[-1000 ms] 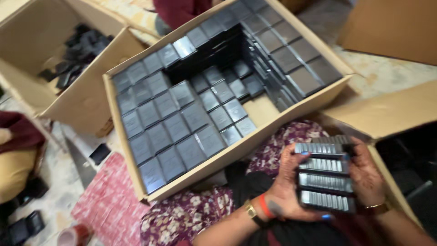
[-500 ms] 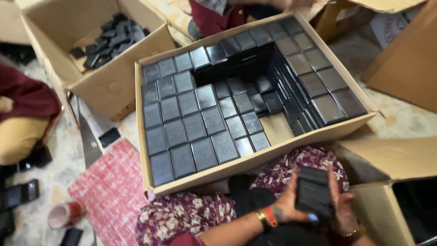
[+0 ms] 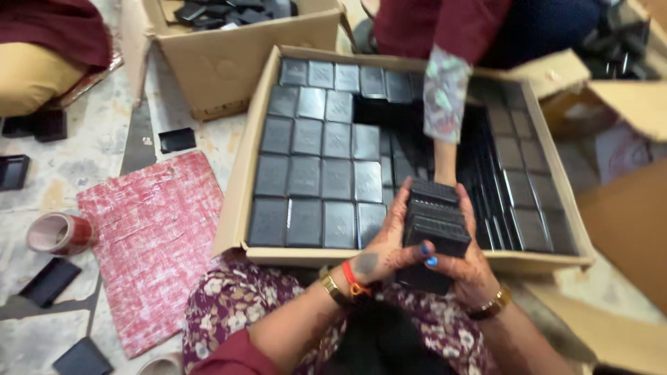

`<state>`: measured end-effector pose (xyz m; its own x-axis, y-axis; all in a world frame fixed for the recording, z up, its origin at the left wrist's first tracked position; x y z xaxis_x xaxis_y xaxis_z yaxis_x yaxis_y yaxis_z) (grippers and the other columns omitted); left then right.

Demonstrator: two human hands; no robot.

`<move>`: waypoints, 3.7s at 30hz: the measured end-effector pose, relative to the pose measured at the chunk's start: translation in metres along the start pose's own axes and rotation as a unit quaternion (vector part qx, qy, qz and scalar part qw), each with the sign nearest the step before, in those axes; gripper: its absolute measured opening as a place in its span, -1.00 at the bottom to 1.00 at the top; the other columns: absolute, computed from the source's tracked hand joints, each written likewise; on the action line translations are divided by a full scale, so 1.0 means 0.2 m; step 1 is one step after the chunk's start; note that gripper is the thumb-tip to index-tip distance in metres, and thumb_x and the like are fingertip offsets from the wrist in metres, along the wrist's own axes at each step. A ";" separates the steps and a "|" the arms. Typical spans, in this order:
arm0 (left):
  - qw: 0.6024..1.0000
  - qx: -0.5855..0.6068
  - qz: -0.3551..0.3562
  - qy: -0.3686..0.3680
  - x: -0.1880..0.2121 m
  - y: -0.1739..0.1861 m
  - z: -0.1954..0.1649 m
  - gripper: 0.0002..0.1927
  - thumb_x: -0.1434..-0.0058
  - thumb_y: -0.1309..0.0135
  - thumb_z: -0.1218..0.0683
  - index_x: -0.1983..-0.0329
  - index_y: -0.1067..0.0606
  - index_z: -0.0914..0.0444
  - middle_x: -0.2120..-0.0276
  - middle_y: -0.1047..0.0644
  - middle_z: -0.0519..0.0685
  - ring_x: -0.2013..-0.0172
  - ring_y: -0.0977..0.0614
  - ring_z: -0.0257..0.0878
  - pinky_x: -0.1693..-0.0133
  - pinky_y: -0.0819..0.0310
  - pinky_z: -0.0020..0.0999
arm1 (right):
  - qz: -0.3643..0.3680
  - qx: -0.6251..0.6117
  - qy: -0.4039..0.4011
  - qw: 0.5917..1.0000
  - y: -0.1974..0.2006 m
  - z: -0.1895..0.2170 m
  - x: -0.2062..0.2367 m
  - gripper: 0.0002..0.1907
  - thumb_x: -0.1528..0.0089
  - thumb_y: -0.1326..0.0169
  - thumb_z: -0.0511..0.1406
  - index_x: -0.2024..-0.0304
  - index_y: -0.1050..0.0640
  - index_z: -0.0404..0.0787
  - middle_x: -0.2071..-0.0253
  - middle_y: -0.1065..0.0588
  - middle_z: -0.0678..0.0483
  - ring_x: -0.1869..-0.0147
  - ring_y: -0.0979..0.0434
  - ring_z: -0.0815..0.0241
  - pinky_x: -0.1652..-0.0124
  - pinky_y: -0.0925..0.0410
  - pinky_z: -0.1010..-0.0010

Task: The person sits on the floor and packs black soap boxes one at a time into a cardboard display tray, picking boxes from a bulk box and pressing them into the tray slots. A second worker nearby also fills trays as the person continues filling the tray grid.

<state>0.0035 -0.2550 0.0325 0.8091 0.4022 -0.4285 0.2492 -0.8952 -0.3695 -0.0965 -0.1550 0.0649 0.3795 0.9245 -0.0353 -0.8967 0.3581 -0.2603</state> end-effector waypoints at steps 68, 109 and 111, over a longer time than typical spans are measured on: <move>0.814 -0.514 0.067 0.261 0.09 0.80 0.16 0.09 -0.06 -0.17 -0.45 -0.52 -0.12 0.16 -0.49 0.27 0.42 -0.46 0.34 0.42 -0.27 0.55 0.54 | -0.227 -0.111 -0.156 0.955 0.95 -0.79 -1.95 -0.81 -0.20 -0.14 -0.13 0.24 -0.62 -0.04 0.27 -0.62 0.12 0.13 -0.61 0.02 0.03 -0.46 0.01; 0.806 -0.541 0.061 0.235 0.10 0.81 0.27 0.08 -0.03 -0.21 -0.43 -0.49 -0.15 0.19 -0.48 0.18 0.43 -0.45 0.29 0.44 -0.25 0.56 0.58 | -0.300 -0.293 -0.044 0.906 1.00 -0.81 -1.74 -0.77 -0.14 -0.07 -0.30 0.18 -0.62 -0.23 0.11 -0.65 0.02 -0.03 -0.64 -0.04 -0.10 -0.43 -0.01; 0.806 -0.536 0.068 0.242 0.10 0.81 0.29 0.08 -0.05 -0.20 -0.43 -0.49 -0.15 0.19 -0.48 0.20 0.44 -0.45 0.30 0.45 -0.26 0.56 0.58 | -0.292 -0.233 -0.073 0.925 0.95 -0.83 -1.79 -0.79 -0.15 -0.11 -0.31 0.18 -0.61 -0.23 0.14 -0.65 0.04 0.02 -0.64 0.02 -0.05 -0.45 0.07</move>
<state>0.0294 -0.3805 -0.0850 0.9163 0.3956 0.0626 0.2470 -0.6811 0.6893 -0.3651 -0.4402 -0.1326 0.7032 0.6106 0.3642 -0.3401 0.7387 -0.5819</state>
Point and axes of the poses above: each hand's wrist, its own x-axis away from the middle knuckle, its own y-axis out of the back of the hand, z = x × y, the point moved 5 cm from there along -x, towards the middle knuckle
